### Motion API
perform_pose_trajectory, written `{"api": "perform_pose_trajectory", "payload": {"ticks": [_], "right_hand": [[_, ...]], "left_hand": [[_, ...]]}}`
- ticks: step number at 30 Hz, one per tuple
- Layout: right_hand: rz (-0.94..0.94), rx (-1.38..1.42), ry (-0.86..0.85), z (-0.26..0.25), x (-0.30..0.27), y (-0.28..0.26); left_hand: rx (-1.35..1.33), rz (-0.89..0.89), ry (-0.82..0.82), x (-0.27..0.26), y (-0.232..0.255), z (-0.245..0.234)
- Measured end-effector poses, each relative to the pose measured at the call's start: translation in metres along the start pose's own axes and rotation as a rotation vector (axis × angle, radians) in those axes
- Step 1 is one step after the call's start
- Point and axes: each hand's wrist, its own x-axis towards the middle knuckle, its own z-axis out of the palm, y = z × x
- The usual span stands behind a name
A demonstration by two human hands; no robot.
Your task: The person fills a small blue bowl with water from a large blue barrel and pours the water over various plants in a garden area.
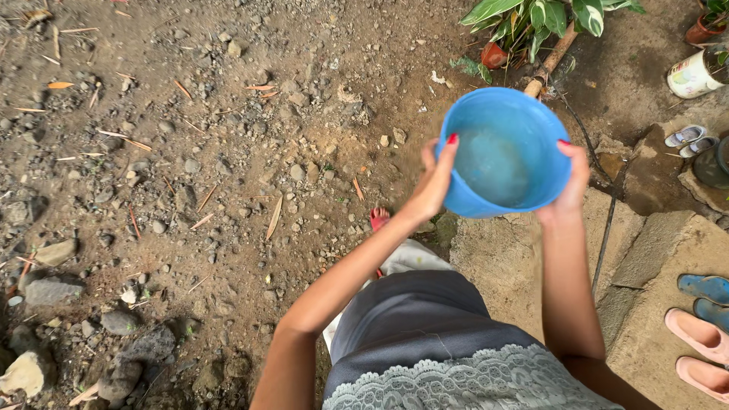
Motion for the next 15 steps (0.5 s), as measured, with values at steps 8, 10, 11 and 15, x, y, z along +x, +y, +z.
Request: {"api": "perform_pose_trajectory", "payload": {"ticks": [8,10,11,15], "right_hand": [[-0.121,0.100,0.090,-0.033,0.095,0.009],[-0.110,0.123,0.080,-0.033,0.109,0.008],[-0.111,0.078,0.123,-0.031,0.111,0.009],[-0.134,-0.013,0.240,-0.006,0.143,-0.002]], "left_hand": [[-0.023,-0.008,-0.082,0.117,0.022,0.005],[0.058,-0.054,-0.115,0.140,0.027,0.002],[0.030,-0.051,-0.131,0.148,0.027,0.000],[-0.082,0.003,-0.183,0.199,0.034,-0.003]]}}
